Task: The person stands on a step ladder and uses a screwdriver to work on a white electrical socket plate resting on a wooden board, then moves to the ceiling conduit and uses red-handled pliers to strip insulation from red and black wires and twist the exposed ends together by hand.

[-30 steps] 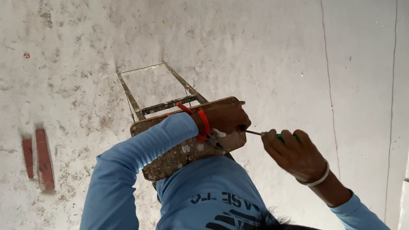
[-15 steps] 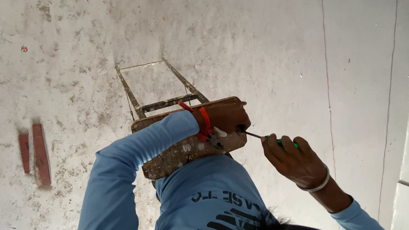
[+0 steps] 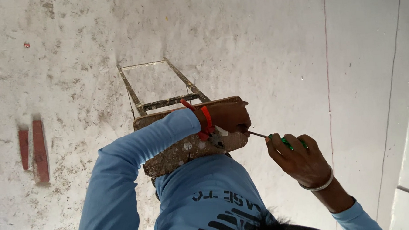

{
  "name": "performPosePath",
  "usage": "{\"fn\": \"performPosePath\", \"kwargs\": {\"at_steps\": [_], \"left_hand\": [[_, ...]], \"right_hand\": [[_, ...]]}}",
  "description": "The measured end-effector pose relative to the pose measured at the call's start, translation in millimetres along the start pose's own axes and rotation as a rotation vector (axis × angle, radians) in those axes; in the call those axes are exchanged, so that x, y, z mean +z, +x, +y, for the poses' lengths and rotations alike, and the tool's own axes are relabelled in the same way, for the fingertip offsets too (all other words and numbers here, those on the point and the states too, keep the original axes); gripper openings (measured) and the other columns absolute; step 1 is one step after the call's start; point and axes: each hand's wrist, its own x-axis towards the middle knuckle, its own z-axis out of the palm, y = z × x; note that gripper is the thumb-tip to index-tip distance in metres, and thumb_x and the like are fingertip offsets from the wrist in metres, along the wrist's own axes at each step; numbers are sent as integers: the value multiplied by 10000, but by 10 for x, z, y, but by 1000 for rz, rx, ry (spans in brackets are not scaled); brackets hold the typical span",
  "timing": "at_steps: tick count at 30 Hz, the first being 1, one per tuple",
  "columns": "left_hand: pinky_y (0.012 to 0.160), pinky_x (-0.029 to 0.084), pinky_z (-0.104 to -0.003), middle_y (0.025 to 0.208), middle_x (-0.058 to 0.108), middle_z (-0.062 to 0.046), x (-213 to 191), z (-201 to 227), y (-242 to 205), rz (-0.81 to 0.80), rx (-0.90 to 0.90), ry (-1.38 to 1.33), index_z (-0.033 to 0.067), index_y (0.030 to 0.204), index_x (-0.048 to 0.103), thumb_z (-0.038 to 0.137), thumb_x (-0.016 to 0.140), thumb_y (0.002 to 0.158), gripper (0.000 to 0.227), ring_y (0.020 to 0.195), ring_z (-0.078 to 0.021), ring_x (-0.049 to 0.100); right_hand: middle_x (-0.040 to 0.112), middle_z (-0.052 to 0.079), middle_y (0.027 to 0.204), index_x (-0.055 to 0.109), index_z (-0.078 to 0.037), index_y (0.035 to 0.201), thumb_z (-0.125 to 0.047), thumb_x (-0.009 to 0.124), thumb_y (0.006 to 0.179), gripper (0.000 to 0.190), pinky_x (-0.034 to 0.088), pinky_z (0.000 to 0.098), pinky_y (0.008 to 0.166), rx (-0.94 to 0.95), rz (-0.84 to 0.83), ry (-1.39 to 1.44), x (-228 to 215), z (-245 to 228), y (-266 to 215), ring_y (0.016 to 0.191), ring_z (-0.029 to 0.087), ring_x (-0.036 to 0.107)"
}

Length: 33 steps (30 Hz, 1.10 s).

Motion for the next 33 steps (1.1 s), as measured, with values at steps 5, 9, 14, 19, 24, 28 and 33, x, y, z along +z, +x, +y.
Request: {"fn": "performPosePath", "kwargs": {"at_steps": [5, 9, 14, 19, 24, 28, 33], "left_hand": [[1177, 397, -472, 721, 739, -86, -91, 121, -68, -26, 7, 276, 109, 838, 781, 435, 626, 992, 393, 679, -273, 684], [805, 606, -487, 1029, 743, -56, 353, -343, 59, 47, -97, 53, 152, 1129, 733, 312, 642, 926, 274, 832, -254, 693], [1083, 501, -466, 889, 763, -72, 172, -194, 67, 66, 76, 95, 125, 979, 779, 303, 639, 962, 227, 811, -285, 694], [1241, 267, -513, 703, 731, -67, -57, 50, 1, 49, 100, 109, 147, 840, 797, 298, 649, 932, 231, 699, -276, 695], [1244, 279, -488, 651, 715, -57, -63, 47, -6, -6, 4, 139, 160, 820, 781, 358, 631, 960, 285, 657, -264, 706], [1188, 343, -487, 676, 709, -55, -35, -24, 12, 142, 145, 115, 168, 831, 787, 326, 658, 918, 222, 673, -291, 677], [1171, 379, -443, 644, 686, -69, -214, 233, -73, 55, 42, 182, 145, 830, 753, 457, 670, 940, 341, 647, -295, 666]], "right_hand": [[664, -21, 1086, 723, -121, 1141, -209, 698, 964, 199, 458, 360, 810, 34, 14, -28, -102, -1, 82, 940, 164, 579], [675, -1, 1076, 734, -102, 1176, -204, 691, 926, 273, 440, 337, 755, -25, -46, -69, -62, -39, 39, 898, 163, 569], [657, -10, 1036, 715, -91, 1167, -195, 690, 944, 247, 437, 339, 752, -40, -37, -72, -98, -35, 81, 873, 159, 541], [592, -3, 843, 709, -66, 1112, -295, 618, 991, 274, 417, 292, 567, 21, -296, -137, 40, -261, 77, 727, 124, 534], [586, 44, 808, 674, -84, 994, -366, 659, 971, 283, 403, 279, 441, 206, -387, 69, -83, -126, 324, 576, 133, 523], [588, 11, 877, 655, -112, 961, -155, 703, 899, 90, 435, 299, 581, 74, -240, -79, -150, -56, 323, 709, 147, 543], [633, 12, 976, 690, -76, 1091, -144, 713, 917, 189, 435, 328, 680, 11, -118, -92, -92, -6, 137, 771, 144, 530]]}}
